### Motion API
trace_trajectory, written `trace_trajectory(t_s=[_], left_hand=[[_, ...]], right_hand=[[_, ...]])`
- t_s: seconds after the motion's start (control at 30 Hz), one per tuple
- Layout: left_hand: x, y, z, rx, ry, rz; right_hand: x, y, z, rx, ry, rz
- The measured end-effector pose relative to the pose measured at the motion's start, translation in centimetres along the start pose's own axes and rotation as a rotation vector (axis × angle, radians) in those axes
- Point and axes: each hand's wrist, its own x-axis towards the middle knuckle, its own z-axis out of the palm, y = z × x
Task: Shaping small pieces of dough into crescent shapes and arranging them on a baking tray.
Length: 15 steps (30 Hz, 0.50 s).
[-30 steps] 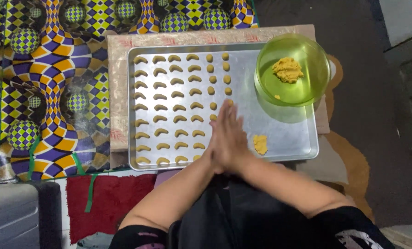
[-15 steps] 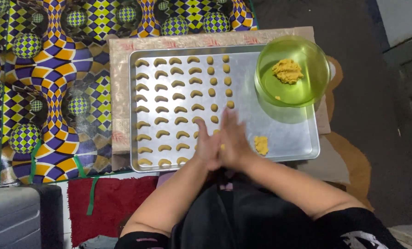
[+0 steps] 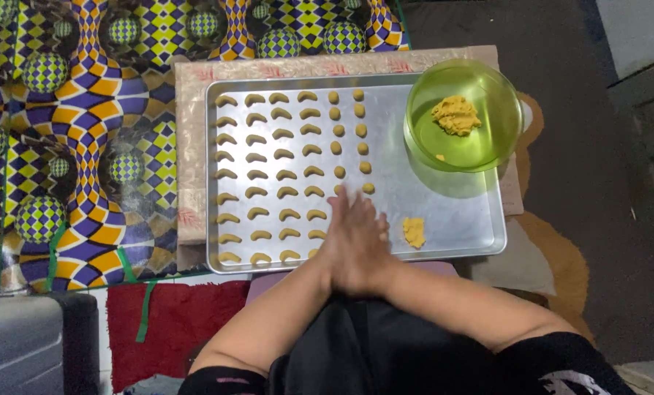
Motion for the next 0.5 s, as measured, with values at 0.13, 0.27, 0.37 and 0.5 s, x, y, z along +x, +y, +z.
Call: trace_trajectory(t_s=[0.13, 0.27, 0.37, 0.5], left_hand=[[-0.6, 1.6, -1.4, -0.125, 0.012, -0.040], [-1.3, 0.5, -0.1, -0.147, 0.073, -0.074], [0.3, 0.5, -2.6, -0.260, -0.039, -0.089], [-2.4, 2.6, 0.7, 0.016, 0.036, -0.163]], right_hand=[[0.6, 5.2, 2.7, -0.054, 0.467, -0.533], [1.5, 4.5, 1.9, 0.011, 0.317, -0.143], [-0.7, 2.6, 1.7, -0.100, 0.387, -0.404], [1.5, 7.7, 3.4, 0.010, 0.186, -0.148]])
